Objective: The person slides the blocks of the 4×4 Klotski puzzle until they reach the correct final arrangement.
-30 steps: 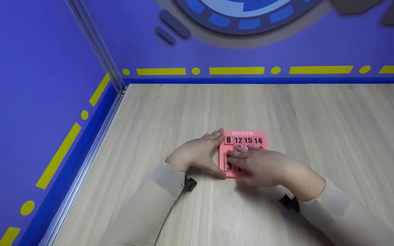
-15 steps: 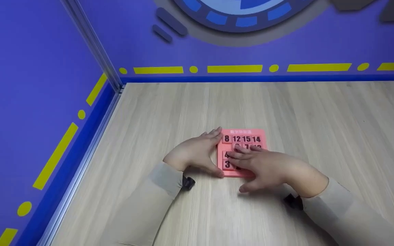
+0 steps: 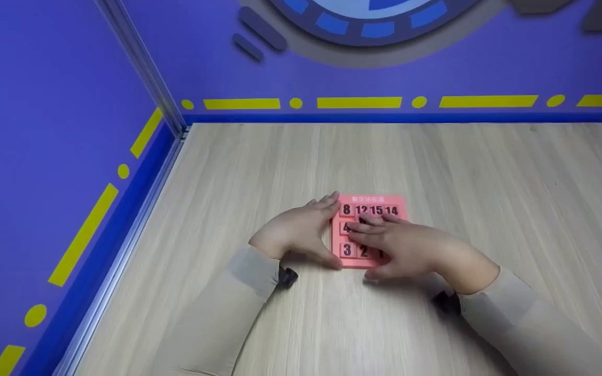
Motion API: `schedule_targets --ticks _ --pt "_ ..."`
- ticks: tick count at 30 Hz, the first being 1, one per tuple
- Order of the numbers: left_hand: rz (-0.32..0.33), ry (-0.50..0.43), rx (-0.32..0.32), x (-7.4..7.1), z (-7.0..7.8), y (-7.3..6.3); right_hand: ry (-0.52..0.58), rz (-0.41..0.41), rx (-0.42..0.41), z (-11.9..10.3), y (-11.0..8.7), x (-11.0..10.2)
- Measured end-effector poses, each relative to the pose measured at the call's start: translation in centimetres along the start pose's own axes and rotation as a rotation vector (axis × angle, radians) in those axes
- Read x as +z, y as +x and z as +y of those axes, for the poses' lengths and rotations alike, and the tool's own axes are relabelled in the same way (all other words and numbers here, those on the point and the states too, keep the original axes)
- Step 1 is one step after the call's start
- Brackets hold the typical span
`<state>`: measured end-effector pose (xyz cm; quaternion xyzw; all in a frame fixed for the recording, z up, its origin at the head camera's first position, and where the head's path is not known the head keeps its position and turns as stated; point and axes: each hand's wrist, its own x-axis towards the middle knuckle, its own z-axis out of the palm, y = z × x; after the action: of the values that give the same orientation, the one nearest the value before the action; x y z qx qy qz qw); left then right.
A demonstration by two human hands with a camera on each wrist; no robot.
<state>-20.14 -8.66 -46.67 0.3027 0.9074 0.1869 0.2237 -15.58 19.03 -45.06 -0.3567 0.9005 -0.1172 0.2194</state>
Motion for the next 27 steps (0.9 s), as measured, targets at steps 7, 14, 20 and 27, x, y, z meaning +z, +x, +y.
schedule_targets --ticks 7,14,20,27 --pt "0.005 0.007 0.008 0.0 -0.1 0.0 0.0 0.02 0.004 0.7 0.1 0.0" --pt "0.005 0.012 0.004 0.0 -0.2 0.0 -0.006 0.029 0.015 0.8 0.2 0.2" --pt "0.004 0.006 -0.006 0.0 -0.2 -0.1 -0.043 0.056 -0.046 -0.3 -0.3 0.0" --pt "0.005 -0.001 -0.01 0.0 0.1 0.0 -0.074 0.047 -0.152 -1.8 -1.9 1.0"
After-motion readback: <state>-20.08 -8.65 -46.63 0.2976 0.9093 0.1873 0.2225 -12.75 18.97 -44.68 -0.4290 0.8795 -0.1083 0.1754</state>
